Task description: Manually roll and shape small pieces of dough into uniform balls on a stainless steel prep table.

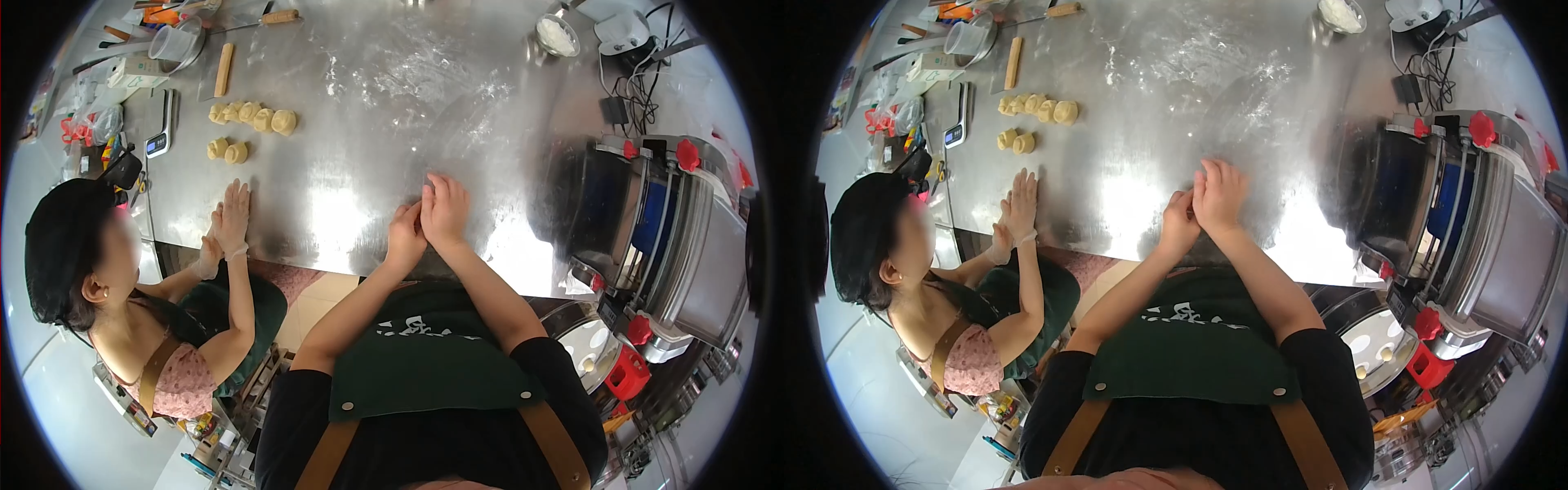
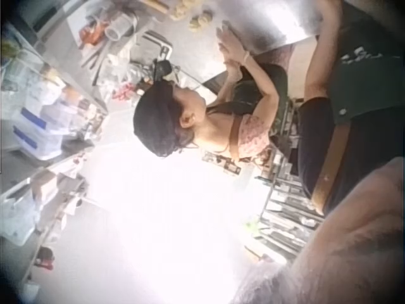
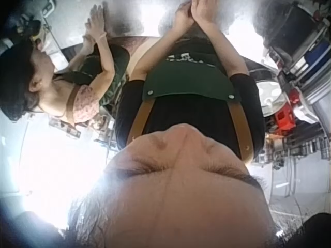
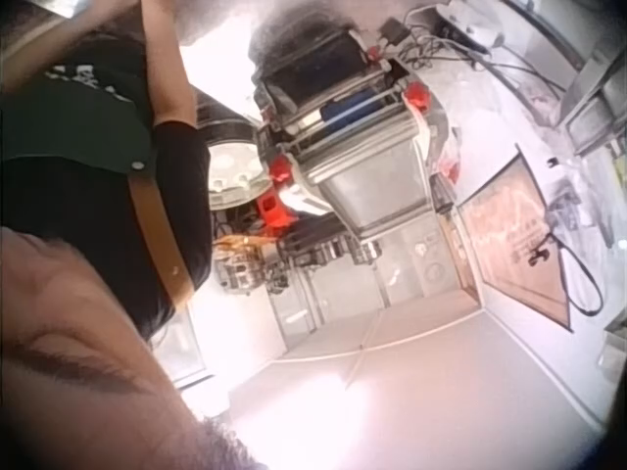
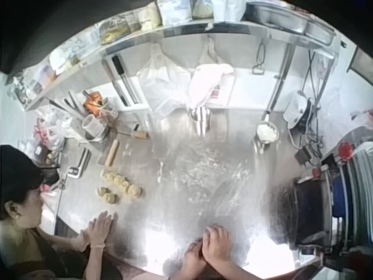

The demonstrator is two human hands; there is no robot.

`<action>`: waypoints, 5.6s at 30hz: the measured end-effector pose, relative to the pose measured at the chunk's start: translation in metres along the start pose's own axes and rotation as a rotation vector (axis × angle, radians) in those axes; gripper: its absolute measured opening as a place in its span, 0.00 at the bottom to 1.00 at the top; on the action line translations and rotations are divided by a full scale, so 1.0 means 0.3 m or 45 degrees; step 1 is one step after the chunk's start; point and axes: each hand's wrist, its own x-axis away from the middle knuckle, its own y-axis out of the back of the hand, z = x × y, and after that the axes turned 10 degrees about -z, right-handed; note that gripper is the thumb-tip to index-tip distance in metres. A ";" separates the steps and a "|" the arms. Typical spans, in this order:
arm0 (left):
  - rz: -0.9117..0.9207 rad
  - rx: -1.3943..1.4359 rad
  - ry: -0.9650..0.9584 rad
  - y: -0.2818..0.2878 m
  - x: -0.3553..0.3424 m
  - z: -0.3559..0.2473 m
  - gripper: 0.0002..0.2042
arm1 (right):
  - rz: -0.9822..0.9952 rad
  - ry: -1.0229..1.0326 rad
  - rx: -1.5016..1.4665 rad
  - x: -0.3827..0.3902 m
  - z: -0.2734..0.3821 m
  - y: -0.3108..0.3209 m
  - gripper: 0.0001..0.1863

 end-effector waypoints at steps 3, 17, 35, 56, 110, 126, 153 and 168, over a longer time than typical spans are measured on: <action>-0.150 -0.077 -0.194 -0.014 0.017 0.005 0.22 | -0.008 -0.053 0.161 -0.006 -0.016 -0.016 0.12; 0.021 -0.127 -0.239 0.003 -0.020 -0.036 0.22 | -0.098 -0.115 0.190 -0.012 -0.016 -0.009 0.11; 0.041 -0.008 -0.342 -0.064 0.030 -0.030 0.27 | -0.207 -0.268 -0.086 -0.008 -0.089 0.019 0.08; 0.107 0.327 0.017 -0.096 0.039 -0.044 0.34 | -0.172 -0.359 0.179 0.010 -0.104 0.033 0.11; 0.431 0.106 -0.346 -0.083 0.113 0.007 0.36 | -0.394 -0.607 0.154 0.169 -0.109 0.105 0.12; 0.267 0.443 -0.203 -0.140 0.160 0.001 0.38 | -0.461 -0.631 0.118 0.053 -0.087 0.092 0.10; 0.437 0.200 -0.140 -0.101 0.068 0.037 0.37 | -0.425 -0.556 0.263 0.091 -0.132 0.097 0.10; 0.402 0.263 -0.186 -0.132 0.096 0.083 0.36 | -0.437 -0.525 0.222 0.157 -0.128 0.114 0.15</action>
